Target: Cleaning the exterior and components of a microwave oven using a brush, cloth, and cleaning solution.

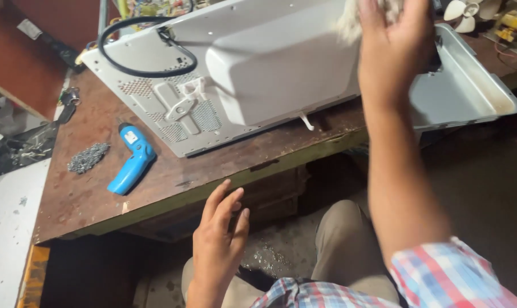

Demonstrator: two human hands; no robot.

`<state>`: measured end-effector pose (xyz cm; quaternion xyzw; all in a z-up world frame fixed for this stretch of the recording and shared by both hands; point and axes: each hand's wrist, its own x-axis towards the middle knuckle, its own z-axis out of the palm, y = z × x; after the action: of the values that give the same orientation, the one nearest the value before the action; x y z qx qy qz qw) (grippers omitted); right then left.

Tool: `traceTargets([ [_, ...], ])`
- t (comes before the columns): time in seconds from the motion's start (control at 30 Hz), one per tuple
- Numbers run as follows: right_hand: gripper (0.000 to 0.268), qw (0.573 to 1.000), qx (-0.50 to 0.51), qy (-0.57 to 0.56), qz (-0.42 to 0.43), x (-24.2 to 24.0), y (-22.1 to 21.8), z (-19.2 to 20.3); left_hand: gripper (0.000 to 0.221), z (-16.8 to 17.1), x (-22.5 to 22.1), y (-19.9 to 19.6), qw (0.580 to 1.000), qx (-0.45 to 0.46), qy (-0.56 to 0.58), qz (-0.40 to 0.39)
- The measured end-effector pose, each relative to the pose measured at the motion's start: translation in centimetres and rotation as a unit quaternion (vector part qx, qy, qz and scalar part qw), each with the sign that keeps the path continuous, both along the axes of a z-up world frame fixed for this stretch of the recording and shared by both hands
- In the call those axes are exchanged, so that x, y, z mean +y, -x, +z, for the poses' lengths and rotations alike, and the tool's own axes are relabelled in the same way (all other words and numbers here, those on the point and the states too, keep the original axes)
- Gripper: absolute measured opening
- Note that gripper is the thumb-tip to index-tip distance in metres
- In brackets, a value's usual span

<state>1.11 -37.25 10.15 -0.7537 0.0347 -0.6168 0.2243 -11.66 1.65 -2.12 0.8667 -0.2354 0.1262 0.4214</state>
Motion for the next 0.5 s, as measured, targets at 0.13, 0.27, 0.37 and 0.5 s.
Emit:
traceTargets([
  [0.13,0.029,0.998,-0.005,0.052,-0.045,7.9,-4.1,1.6,0.037,-1.8,-2.0,1.5,0.998,0.010,0.014,-0.060],
  [0.27,0.036,0.972,-0.013,0.233,-0.014,8.9,-3.5,2.1,0.032,-3.2,-2.4,1.8,0.988,-0.005,-0.053,-0.144],
  [0.37,0.037,0.989,0.026,0.126,0.071,3.2,-2.0,1.8,0.033,-6.1,-0.2,2.0,0.989,0.059,-0.098,-0.096],
  [0.5,0.015,0.985,0.158,0.006,0.062,-5.4,5.3,0.5,0.034,-12.2,4.0,2.2,0.992,0.095,-0.040,-0.072],
])
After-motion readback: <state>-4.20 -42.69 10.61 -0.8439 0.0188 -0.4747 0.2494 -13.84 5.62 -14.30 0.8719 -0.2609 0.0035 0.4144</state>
